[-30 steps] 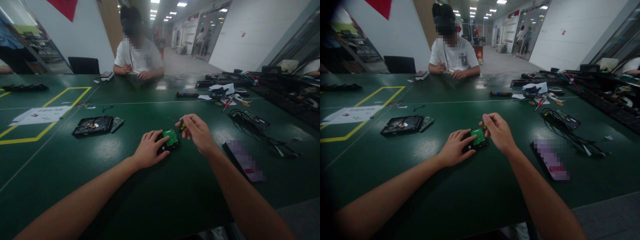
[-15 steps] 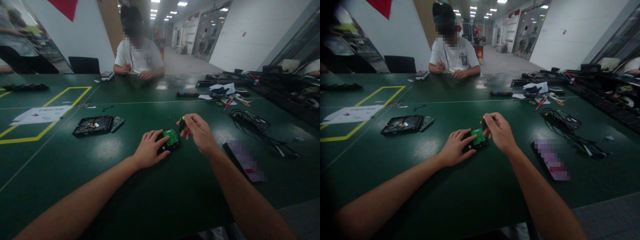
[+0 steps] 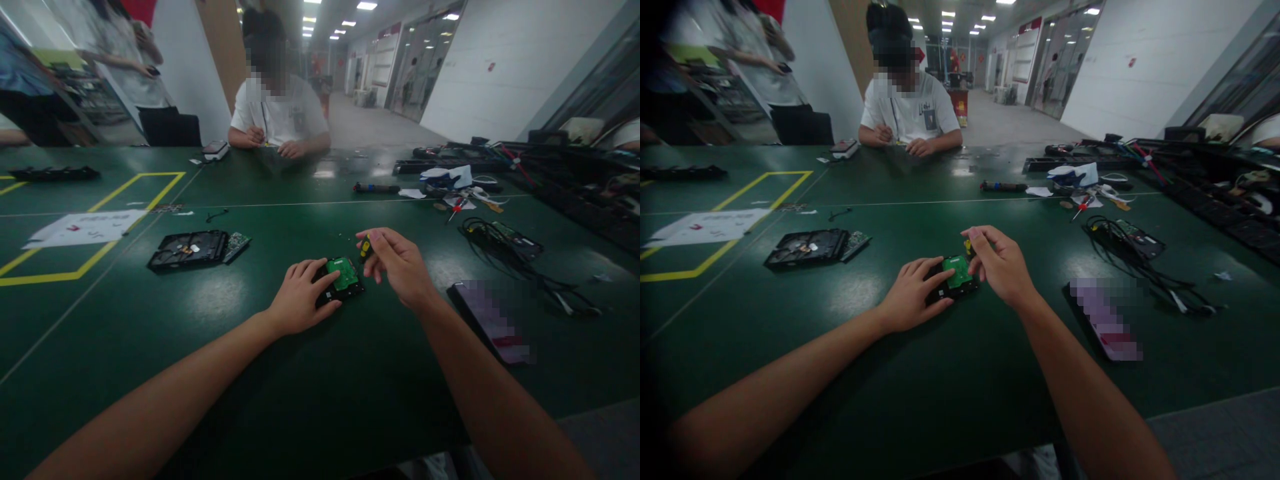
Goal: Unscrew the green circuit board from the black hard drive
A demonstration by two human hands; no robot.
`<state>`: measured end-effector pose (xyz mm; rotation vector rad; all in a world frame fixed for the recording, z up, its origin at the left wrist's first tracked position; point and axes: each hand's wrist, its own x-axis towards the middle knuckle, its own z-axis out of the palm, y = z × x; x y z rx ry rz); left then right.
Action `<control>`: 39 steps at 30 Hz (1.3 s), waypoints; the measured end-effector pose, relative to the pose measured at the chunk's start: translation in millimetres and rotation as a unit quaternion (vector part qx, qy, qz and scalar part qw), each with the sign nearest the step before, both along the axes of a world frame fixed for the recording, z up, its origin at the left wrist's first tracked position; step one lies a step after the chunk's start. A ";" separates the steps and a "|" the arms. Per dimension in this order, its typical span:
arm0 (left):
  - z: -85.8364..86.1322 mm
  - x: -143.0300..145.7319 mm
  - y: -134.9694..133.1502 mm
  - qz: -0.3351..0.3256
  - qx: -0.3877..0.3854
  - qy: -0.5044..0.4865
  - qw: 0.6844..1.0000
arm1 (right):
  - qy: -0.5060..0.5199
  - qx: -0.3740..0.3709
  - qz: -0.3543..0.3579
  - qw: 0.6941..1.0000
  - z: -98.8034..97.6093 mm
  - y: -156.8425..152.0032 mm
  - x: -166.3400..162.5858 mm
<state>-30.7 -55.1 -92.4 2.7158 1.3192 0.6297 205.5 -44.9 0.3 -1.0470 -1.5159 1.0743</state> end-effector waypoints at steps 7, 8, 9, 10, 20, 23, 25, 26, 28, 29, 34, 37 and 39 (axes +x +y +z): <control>0.6 0.5 0.3 -0.001 -0.003 -0.002 1.000 | 0.021 0.005 -0.014 1.000 -2.7 1.6 -0.5; 0.8 0.6 0.1 -0.001 -0.002 0.002 1.000 | 0.016 0.009 -0.014 1.000 -2.6 1.6 -0.2; 0.9 0.6 0.0 0.000 0.000 0.005 1.000 | 0.012 0.012 -0.013 1.000 -2.3 1.5 0.0; 0.8 0.6 0.0 -0.001 0.002 0.007 1.000 | 0.011 0.014 -0.011 1.000 -1.9 1.4 0.2; -0.5 0.5 0.3 0.000 0.004 -0.002 1.000 | 0.012 0.002 -0.012 1.000 0.0 -0.3 -0.1; -0.6 0.2 0.6 -0.001 0.003 -0.001 1.000 | 0.028 -0.003 -0.019 0.999 0.4 -0.7 -1.7; -0.8 0.2 0.9 0.001 0.002 -0.001 1.000 | 0.028 0.000 -0.019 0.999 0.7 -0.9 -2.2; -0.8 0.3 0.9 0.001 0.002 0.000 1.000 | 0.025 0.003 -0.017 1.000 0.8 -1.0 -2.2; -0.7 0.4 0.8 0.001 0.002 0.003 1.000 | 0.019 0.008 -0.012 1.000 0.8 -0.9 -1.7; -0.6 0.5 0.6 0.001 0.002 0.004 1.000 | 0.017 0.010 -0.008 1.000 0.7 -0.8 -1.3; 0.1 0.9 -0.2 0.002 0.005 0.009 1.000 | 0.011 0.010 0.006 1.000 0.1 -0.3 0.8; 0.3 0.7 -0.1 -0.002 0.005 0.007 1.000 | 0.012 0.001 0.010 1.000 0.3 -0.8 0.9; 0.2 0.6 0.1 -0.002 0.003 0.004 1.000 | 0.015 -0.003 0.008 1.000 0.5 -1.2 0.5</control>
